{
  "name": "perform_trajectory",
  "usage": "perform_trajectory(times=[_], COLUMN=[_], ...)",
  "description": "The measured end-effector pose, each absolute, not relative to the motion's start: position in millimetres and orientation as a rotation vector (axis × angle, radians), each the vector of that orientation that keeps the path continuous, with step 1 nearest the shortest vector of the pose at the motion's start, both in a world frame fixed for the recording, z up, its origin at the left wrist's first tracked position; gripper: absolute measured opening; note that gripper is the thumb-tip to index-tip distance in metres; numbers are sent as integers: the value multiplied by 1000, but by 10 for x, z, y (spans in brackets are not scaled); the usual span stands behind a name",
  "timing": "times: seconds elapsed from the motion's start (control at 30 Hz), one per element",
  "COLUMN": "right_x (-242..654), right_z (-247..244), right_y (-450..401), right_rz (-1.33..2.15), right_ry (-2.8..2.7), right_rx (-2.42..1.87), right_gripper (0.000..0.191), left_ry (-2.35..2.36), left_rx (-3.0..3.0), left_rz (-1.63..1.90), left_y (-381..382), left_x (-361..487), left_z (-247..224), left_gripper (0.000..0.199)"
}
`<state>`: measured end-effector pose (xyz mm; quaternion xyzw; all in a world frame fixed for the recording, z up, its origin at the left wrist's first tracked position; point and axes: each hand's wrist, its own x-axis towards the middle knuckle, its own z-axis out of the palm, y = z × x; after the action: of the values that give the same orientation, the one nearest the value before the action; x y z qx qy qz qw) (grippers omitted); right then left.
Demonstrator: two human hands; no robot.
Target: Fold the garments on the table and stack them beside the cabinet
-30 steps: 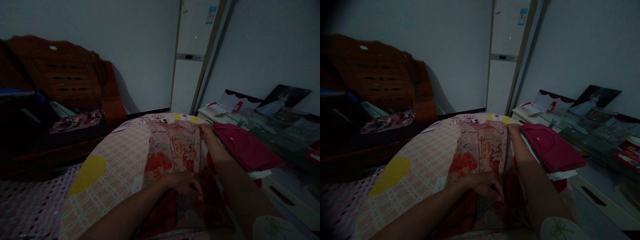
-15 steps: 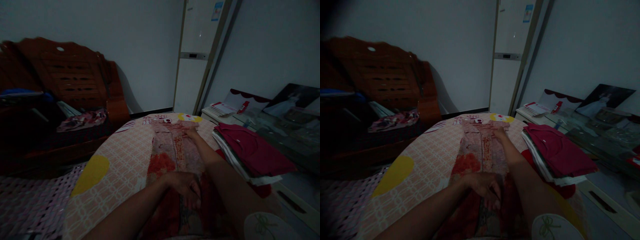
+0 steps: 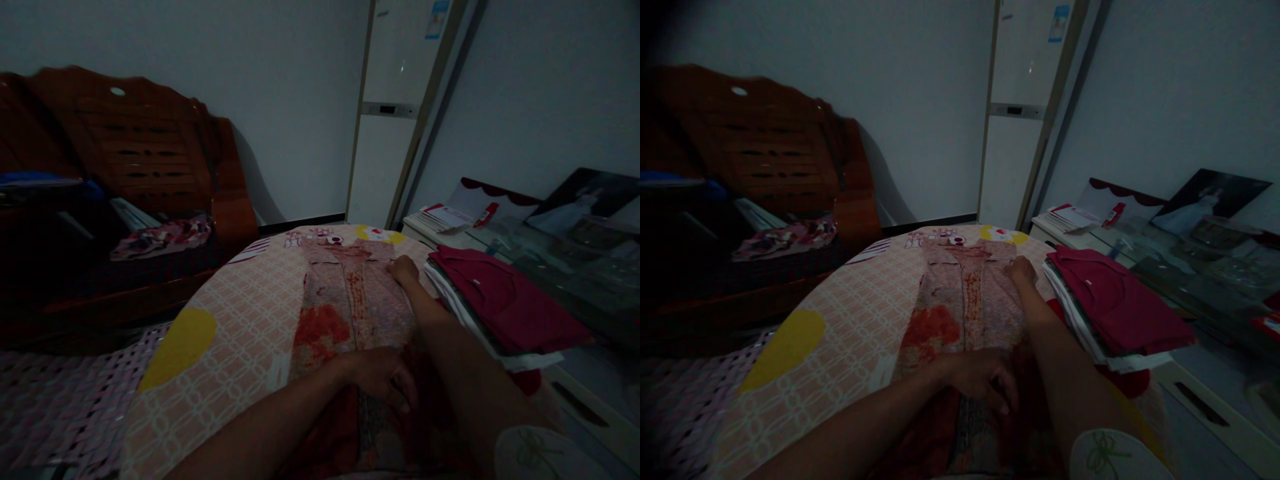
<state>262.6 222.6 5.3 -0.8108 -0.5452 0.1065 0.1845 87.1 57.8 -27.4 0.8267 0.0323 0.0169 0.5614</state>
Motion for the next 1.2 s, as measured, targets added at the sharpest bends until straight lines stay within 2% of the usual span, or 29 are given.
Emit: perform_trajectory(times=[0.13, 0.23, 0.53, 0.67, 0.73, 0.8, 0.93, 1.0, 1.1, 1.2], right_x=[2543, 2530, 2626, 2627, 2608, 2594, 2611, 2628, 2641, 2631], right_z=[52, 73, 85, 230, 283, 303, 246, 201, 182, 247], right_y=[2272, 2282, 2199, 1926, 1659, 1335, 674, 394, 49, -220], right_rz=[182, 70, 73, 48, 240, 595, 1127, 1302, 1349, 1239], right_ry=[-1640, -1697, -1847, -1829, -1822, -1783, -1700, -1736, -1937, -2221], right_rx=[-2319, -2299, -2271, -2145, -2005, -1870, -1659, -1579, -1467, -1386], right_gripper=[28, 33, 29, 28, 24, 20, 17, 18, 15, 10], left_ry=[44, -2, -160, -154, -51, 103, 543, 660, 714, 706], left_rx=[1920, 1923, 1934, 1780, 1722, 1691, 1681, 1725, 1846, 2103], left_rz=[16, 31, -280, -480, -456, -298, 292, 460, 493, 293], left_y=[545, 528, 485, 520, 599, 719, 966, 1031, 1001, 787], left_x=[865, 864, 869, 816, 726, 600, 332, 224, 98, 13], left_z=[-277, -275, -26, -16, -20, 9, 229, 405, 667, 817], left_gripper=[37, 41, 30, 33, 36, 36, 31, 29, 27, 20])
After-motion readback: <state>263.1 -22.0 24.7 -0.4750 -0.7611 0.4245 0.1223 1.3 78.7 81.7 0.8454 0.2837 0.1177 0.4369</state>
